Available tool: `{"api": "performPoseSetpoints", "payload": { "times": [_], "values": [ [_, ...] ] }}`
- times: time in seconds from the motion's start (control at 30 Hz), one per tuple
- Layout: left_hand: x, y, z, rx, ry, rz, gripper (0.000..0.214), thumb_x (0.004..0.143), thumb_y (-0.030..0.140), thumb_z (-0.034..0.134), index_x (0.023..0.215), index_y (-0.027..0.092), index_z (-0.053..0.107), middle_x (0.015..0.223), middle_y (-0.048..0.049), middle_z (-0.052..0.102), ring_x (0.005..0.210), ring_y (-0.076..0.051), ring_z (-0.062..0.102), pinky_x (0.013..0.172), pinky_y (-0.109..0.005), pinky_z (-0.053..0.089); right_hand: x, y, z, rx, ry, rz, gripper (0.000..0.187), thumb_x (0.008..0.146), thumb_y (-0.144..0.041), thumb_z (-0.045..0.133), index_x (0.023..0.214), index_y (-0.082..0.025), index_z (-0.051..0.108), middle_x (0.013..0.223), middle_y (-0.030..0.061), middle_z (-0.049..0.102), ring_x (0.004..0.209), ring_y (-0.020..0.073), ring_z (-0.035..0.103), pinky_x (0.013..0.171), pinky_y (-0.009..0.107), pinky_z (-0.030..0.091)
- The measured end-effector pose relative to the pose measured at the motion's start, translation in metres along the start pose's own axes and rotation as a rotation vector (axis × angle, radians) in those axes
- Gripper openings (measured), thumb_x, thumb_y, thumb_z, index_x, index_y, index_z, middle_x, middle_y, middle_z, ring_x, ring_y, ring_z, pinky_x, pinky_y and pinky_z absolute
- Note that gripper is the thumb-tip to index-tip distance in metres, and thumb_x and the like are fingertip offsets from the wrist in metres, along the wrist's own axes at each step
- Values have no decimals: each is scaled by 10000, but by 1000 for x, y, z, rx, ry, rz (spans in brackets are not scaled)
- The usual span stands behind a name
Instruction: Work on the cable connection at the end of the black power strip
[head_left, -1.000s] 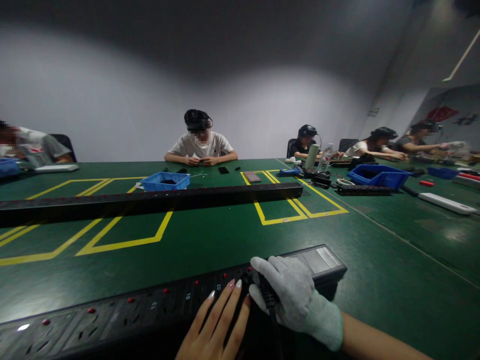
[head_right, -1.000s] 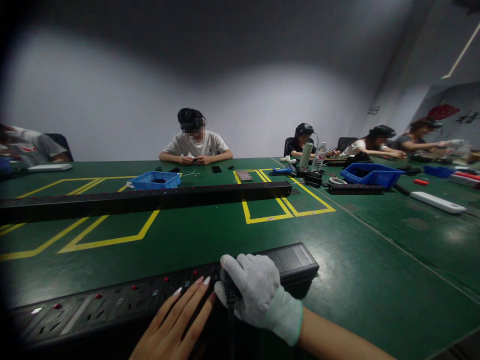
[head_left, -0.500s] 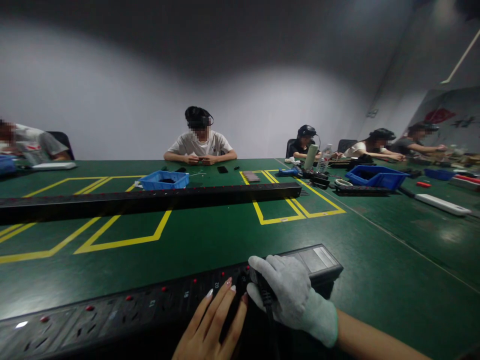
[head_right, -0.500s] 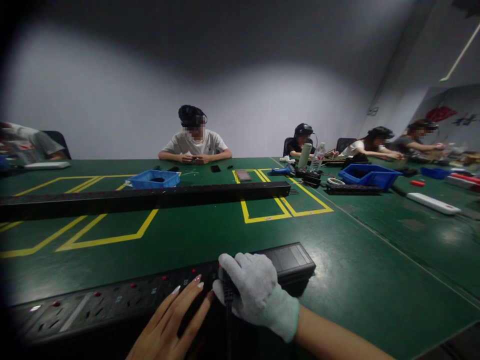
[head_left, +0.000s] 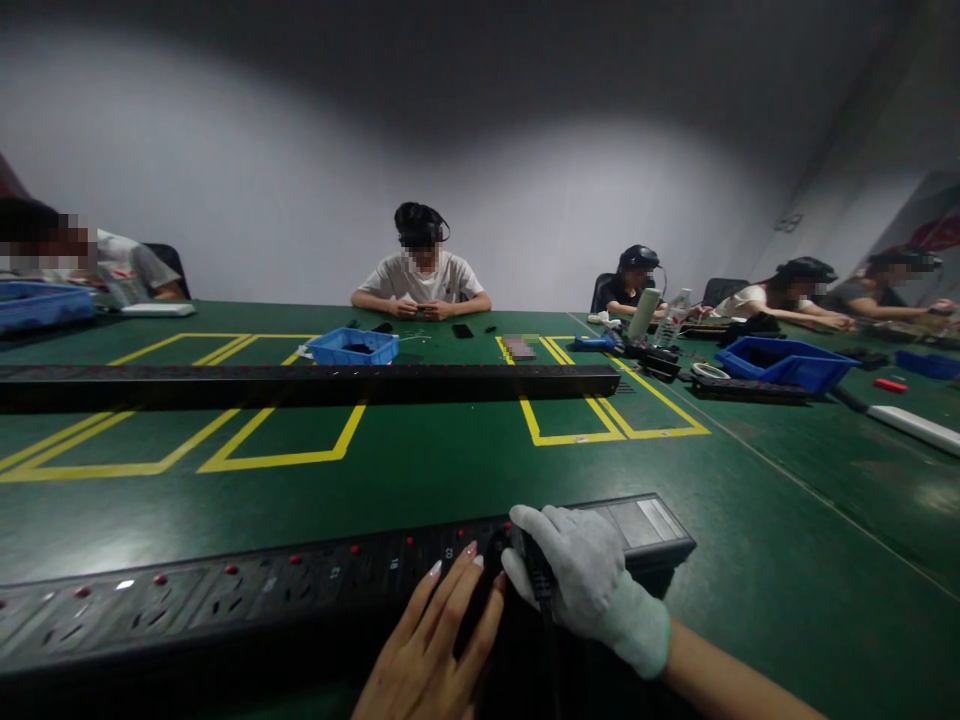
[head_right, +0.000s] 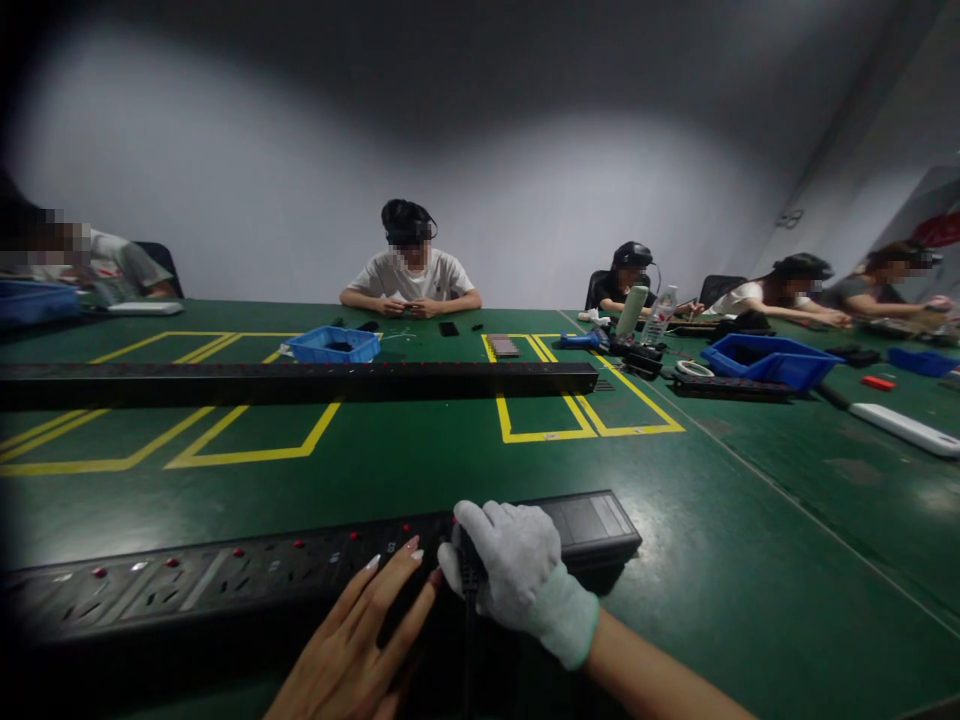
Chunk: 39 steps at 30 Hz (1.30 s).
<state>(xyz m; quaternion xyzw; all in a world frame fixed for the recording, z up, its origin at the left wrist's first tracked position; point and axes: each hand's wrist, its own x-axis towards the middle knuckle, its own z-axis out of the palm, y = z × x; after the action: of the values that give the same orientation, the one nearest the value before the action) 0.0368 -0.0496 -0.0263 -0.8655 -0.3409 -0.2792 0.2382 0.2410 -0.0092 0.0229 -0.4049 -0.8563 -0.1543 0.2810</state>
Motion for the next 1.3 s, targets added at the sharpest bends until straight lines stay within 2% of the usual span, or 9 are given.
{"api": "performPoseSetpoints", "payload": {
  "times": [0.17, 0.33, 0.5, 0.73, 1.0, 1.3],
  "values": [
    [2, -1, 5, 7, 52, 2, 408, 801, 251, 538, 1202, 180, 543, 1277, -112, 529, 1264, -245, 415, 1084, -366, 256, 1, 1, -2, 21, -40, 10, 243, 892, -331, 460, 1023, -153, 561, 710, 20, 610, 596, 134, 549, 550, 263, 342],
    [1, -2, 13, 34, 104, 20, 370, 822, 279, 550, 1181, 191, 563, 1320, -97, 514, 1282, -234, 403, 1111, -387, 231, 1, 2, -3, 9, -12, -8, 290, 895, -346, 452, 1071, -135, 546, 716, 32, 617, 586, 144, 550, 534, 275, 338],
    [1, -2, 14, 70, 88, 10, 379, 831, 267, 553, 1205, 210, 558, 1325, -75, 519, 1296, -217, 391, 1129, -391, 208, 2, 1, -4, 16, -32, -5, 307, 891, -338, 453, 1109, -136, 534, 744, 41, 624, 588, 143, 559, 524, 272, 347],
    [6, -1, 15, 116, 85, 39, 383, 832, 262, 540, 1201, 163, 569, 1300, -98, 542, 1298, -227, 380, 1137, -402, 169, -1, 2, -5, 46, -9, -25, 322, 889, -307, 475, 1142, -112, 516, 746, 47, 622, 615, 154, 571, 533, 279, 352],
    [5, 2, 19, 147, 62, 44, 440, 832, 346, 531, 1223, 146, 554, 1365, -113, 475, 1331, -251, 320, 1135, -422, 148, -6, 3, -2, 17, 2, -21, 329, 884, -330, 488, 1140, -126, 523, 753, 41, 610, 613, 154, 552, 535, 294, 315],
    [7, -2, 22, 174, 123, 71, 361, 842, 282, 517, 1177, 171, 590, 1312, -81, 534, 1320, -230, 345, 1141, -404, 155, -4, 3, -5, 32, -1, -23, 321, 882, -308, 474, 1142, -123, 512, 748, 41, 609, 593, 151, 540, 521, 293, 304]
  ]
}}
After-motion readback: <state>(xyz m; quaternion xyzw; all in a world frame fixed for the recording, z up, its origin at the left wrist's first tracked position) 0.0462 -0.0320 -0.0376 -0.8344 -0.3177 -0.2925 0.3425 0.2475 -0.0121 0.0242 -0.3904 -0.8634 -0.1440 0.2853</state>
